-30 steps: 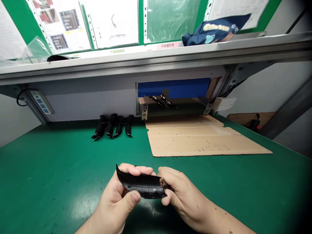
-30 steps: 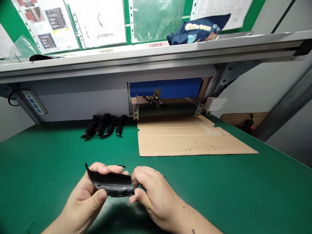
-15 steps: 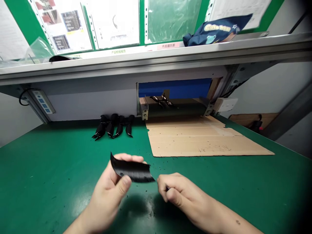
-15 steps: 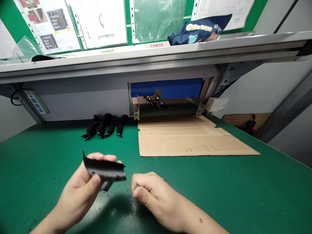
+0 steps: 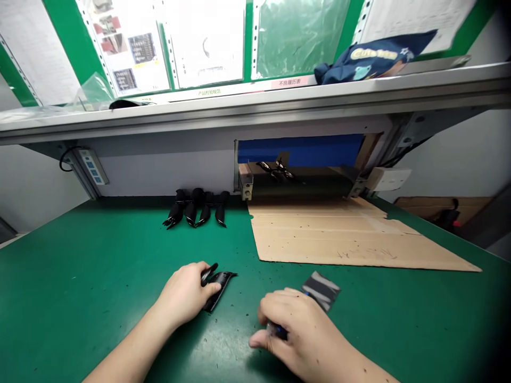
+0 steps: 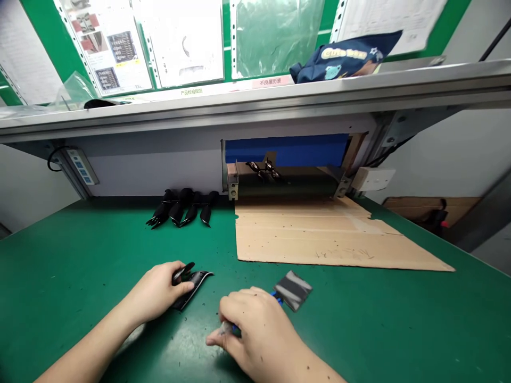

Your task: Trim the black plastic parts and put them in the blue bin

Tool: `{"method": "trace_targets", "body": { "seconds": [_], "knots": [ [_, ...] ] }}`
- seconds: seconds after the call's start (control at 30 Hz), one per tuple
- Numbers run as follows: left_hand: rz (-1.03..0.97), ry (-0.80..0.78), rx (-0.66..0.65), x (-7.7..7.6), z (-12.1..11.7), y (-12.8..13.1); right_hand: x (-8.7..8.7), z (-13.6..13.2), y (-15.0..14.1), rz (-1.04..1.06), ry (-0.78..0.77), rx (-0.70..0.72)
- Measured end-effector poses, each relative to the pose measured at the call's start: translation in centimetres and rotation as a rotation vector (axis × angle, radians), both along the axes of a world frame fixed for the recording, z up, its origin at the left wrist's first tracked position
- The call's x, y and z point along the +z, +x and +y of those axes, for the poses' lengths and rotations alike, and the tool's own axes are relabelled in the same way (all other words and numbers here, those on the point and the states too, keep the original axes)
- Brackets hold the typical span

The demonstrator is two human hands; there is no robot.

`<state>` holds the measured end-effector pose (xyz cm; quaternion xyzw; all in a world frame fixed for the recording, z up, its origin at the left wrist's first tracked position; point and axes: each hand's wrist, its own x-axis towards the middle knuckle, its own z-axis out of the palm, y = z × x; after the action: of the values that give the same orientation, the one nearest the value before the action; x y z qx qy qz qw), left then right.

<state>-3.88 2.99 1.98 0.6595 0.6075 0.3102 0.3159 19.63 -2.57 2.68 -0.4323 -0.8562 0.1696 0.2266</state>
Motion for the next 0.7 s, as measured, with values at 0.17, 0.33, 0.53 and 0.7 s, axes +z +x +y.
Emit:
{"method": "trace_targets", "body": {
  "seconds": [0.17,0.33,0.53,0.7],
  "knots": [
    [-0.072,-0.066,-0.029,-0.5,-0.3,1.3,-0.1,-0.3,-0.7,0.022,-0.034,-0.182],
    [-0.333,-0.114,-0.078,-0.7,-2.6,4.8,-0.2,-0.6,-1.5,0.027,-0.073,-0.250],
    [-0.755,-0.264,-0.075,-0.5,-4.5,6.2,0.4,-1.2,-1.6,0.100,-0.185,-0.214],
    [-0.864,-0.298,-0.070,-0.4,-4.8,6.3,0.5,-1.3,-1.7,0.077,-0.168,-0.237]
  ]
}}
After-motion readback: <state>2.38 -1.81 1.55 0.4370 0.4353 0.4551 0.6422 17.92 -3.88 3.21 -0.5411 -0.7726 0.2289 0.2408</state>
